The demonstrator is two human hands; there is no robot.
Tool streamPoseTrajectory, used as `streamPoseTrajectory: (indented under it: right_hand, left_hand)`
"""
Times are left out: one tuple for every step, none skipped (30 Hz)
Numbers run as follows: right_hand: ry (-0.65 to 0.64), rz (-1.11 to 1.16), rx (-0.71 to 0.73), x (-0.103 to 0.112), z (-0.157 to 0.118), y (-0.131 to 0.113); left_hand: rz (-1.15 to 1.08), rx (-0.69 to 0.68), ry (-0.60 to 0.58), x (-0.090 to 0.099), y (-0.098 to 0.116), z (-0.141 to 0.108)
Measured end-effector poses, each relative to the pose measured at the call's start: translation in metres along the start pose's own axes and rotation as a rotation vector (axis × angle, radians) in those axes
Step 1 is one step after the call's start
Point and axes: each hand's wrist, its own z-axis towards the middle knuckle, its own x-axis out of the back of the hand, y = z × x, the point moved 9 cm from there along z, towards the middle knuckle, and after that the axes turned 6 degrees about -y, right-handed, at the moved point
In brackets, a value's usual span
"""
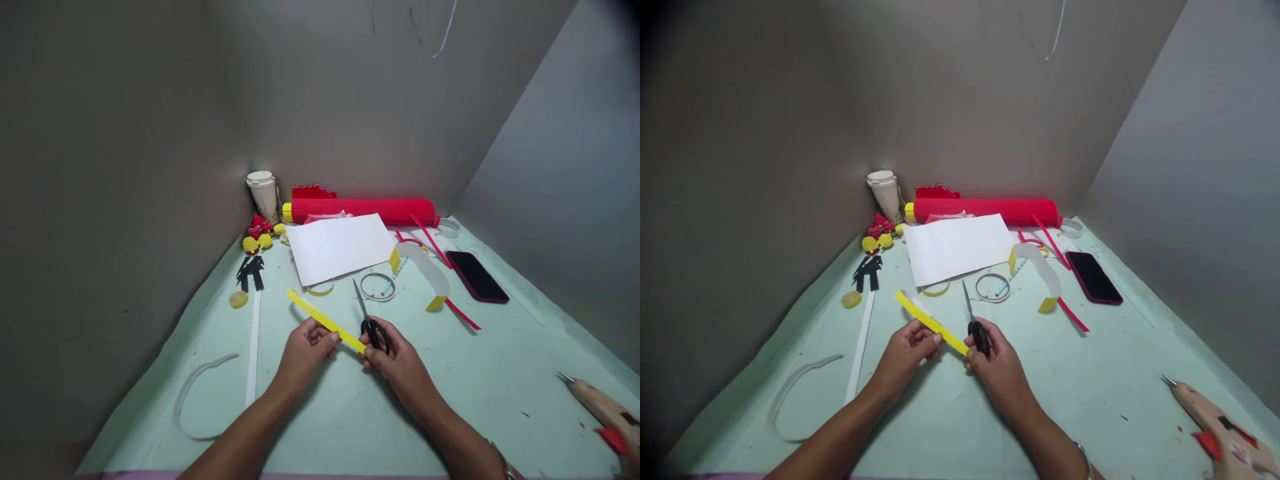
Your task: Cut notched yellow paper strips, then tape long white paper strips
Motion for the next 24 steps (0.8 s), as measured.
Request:
streamPoseTrajectory:
  right_hand:
    - [-0.003,-0.006,0.0,0.0,0.0,0.001]
    - [-0.006,-0.012,0.0,-0.001,0.0,0.002]
    - [-0.008,-0.018,0.0,-0.001,0.0,0.003]
    - [-0.013,-0.024,-0.001,-0.002,0.0,0.004]
    - [-0.019,-0.028,-0.002,-0.004,0.0,0.005]
    - [-0.027,-0.029,-0.004,-0.005,-0.001,0.007]
    - [-0.038,-0.03,-0.006,-0.007,-0.001,0.008]
    - [-0.048,-0.03,-0.006,-0.008,-0.001,0.009]
    - [-0.057,-0.033,-0.006,-0.01,-0.001,0.01]
    - [-0.064,-0.04,-0.005,-0.011,-0.001,0.01]
    - [-0.069,-0.054,-0.001,-0.011,-0.002,0.009]
    - [-0.076,-0.072,0.006,-0.012,-0.002,0.008]
    - [-0.08,-0.092,0.016,-0.012,-0.002,0.007]
    - [-0.083,-0.111,0.026,-0.012,-0.002,0.006]
    - [-0.084,-0.127,0.036,-0.011,-0.002,0.005]
    - [-0.083,-0.139,0.044,-0.01,-0.002,0.005]
    - [-0.08,-0.144,0.046,-0.01,-0.001,0.005]
    - [-0.078,-0.146,0.045,-0.009,-0.001,0.006]
    - [-0.08,-0.146,0.042,-0.008,-0.001,0.007]
    - [-0.087,-0.147,0.04,-0.009,-0.001,0.008]
    - [-0.097,-0.148,0.038,-0.009,-0.001,0.008]
    - [-0.11,-0.149,0.037,-0.011,-0.001,0.008]
    - [-0.126,-0.154,0.039,-0.012,-0.002,0.008]
    - [-0.141,-0.161,0.044,-0.013,-0.003,0.007]
  left_hand:
    - [-0.004,-0.002,-0.003,0.0,0.0,0.0]
    - [-0.007,-0.003,-0.007,0.0,0.0,0.0]
    - [-0.01,-0.004,-0.011,0.0,0.0,0.0]
    - [-0.015,-0.006,-0.012,0.0,0.0,0.0]
    - [-0.018,-0.008,-0.014,0.0,0.0,0.0]
    - [-0.02,-0.01,-0.015,0.0,0.0,0.0]
    - [-0.02,-0.013,-0.017,0.0,0.0,0.0]
    - [-0.02,-0.015,-0.017,0.0,0.0,0.0]
    - [-0.018,-0.016,-0.019,0.0,0.0,0.0]
    - [-0.014,-0.018,-0.021,0.0,0.0,0.0]
    - [-0.01,-0.02,-0.026,0.0,0.0,0.0]
    - [-0.006,-0.022,-0.03,0.0,0.0,0.001]
    - [-0.001,-0.024,-0.035,0.0,0.0,0.001]
    - [0.002,-0.026,-0.04,-0.001,0.0,0.001]
    - [0.004,-0.027,-0.046,-0.001,0.0,0.001]
    - [0.006,-0.027,-0.051,-0.001,-0.001,0.001]
    - [0.008,-0.027,-0.058,-0.001,-0.001,0.001]
    - [0.01,-0.029,-0.063,-0.002,-0.001,0.001]
    - [0.01,-0.031,-0.068,-0.002,-0.001,0.001]
    - [0.009,-0.034,-0.07,-0.002,0.0,0.0]
    - [0.005,-0.036,-0.07,-0.003,0.001,0.0]
    - [-0.002,-0.037,-0.067,-0.003,0.002,-0.001]
    - [-0.01,-0.037,-0.065,-0.003,0.003,-0.002]
    - [-0.019,-0.035,-0.061,-0.003,0.004,-0.002]
